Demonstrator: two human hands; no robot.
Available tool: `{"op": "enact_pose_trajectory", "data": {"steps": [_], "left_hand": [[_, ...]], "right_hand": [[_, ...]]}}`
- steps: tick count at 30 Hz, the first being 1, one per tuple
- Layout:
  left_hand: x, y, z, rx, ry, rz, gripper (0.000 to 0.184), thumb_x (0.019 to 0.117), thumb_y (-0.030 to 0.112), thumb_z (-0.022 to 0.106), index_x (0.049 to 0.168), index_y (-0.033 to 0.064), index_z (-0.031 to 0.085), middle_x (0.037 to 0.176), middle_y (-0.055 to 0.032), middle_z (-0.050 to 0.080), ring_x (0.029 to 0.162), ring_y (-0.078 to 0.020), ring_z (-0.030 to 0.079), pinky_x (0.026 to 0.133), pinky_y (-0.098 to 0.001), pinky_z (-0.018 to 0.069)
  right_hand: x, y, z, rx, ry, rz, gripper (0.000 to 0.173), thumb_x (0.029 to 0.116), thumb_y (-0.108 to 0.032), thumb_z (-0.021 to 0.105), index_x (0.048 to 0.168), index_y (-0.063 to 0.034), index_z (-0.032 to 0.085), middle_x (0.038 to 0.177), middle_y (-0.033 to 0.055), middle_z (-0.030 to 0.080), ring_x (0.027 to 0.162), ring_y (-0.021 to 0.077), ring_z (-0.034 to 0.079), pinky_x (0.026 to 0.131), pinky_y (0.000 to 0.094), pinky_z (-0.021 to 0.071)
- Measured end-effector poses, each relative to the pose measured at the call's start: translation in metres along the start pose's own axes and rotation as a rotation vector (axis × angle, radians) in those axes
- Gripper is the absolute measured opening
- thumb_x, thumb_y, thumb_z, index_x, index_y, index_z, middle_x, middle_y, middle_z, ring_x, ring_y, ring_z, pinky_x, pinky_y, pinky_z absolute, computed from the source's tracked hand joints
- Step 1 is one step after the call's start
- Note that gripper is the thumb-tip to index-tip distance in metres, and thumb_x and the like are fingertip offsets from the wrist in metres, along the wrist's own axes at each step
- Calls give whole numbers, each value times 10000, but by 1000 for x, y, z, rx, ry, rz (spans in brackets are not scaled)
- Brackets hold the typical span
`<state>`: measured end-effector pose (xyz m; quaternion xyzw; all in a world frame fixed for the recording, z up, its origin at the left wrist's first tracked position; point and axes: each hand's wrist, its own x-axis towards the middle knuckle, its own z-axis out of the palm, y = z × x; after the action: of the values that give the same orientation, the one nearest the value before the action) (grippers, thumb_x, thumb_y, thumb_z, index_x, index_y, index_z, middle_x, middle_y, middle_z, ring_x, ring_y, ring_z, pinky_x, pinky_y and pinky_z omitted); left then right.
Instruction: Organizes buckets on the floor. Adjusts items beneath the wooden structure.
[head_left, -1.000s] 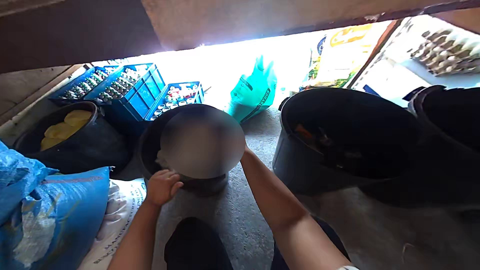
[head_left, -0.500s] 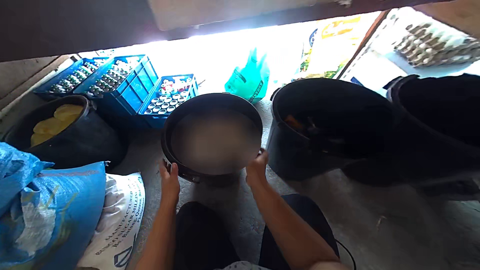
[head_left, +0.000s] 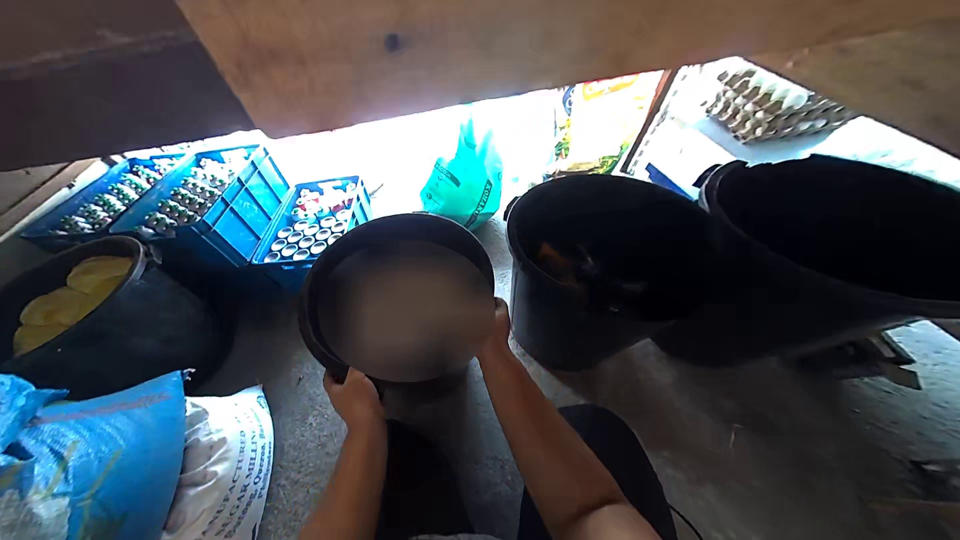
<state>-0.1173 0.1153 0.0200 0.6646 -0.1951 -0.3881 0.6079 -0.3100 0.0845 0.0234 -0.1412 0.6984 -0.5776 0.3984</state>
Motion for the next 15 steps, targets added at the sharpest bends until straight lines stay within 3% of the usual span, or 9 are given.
{"op": "enact_pose_trajectory", "data": {"steps": [3, 6, 8, 12, 15], "left_hand": [[-2, 0, 6, -7, 34, 28, 568, 962, 33, 605, 1485, -1, 387, 1301, -253, 583, 1092, -336, 646, 899, -526, 569], [-2, 0, 11, -28, 61, 29, 560, 955, 11, 593, 1479, 7, 397, 1276, -237, 589, 1061, -310, 651, 875, -498, 576], [-5, -1, 16, -38, 76, 37, 556, 941, -11, 595, 1463, 3, 401, 1250, -226, 591, 1032, -292, 657, 855, -477, 584], [-13, -6, 40, -54, 69, 86, 561, 933, -5, 625, 1447, -37, 400, 1249, -233, 598, 1065, -277, 651, 904, -446, 573], [-16, -7, 66, -83, 69, 119, 549, 919, -12, 664, 1416, -52, 435, 1218, -229, 617, 1054, -266, 657, 905, -426, 577]], "right_hand": [[4, -5, 7, 99, 45, 33, 427, 828, 72, 672, 1236, 31, 553, 1126, 231, 599, 994, 324, 616, 808, 509, 541], [4, -13, 9, 134, 48, 48, 376, 836, 108, 645, 1186, 15, 544, 983, 179, 627, 843, 255, 631, 704, 445, 538], [7, -18, 7, 108, 31, 52, 371, 843, 104, 639, 1191, 24, 537, 974, 174, 620, 833, 241, 623, 703, 426, 537], [39, -26, 6, 39, -11, 71, 402, 870, 58, 677, 1250, 45, 548, 1050, 230, 635, 922, 311, 639, 783, 490, 546], [72, -22, 6, 40, -44, 46, 428, 851, -22, 681, 1264, 5, 573, 1059, 223, 655, 912, 333, 650, 745, 541, 552]]}}
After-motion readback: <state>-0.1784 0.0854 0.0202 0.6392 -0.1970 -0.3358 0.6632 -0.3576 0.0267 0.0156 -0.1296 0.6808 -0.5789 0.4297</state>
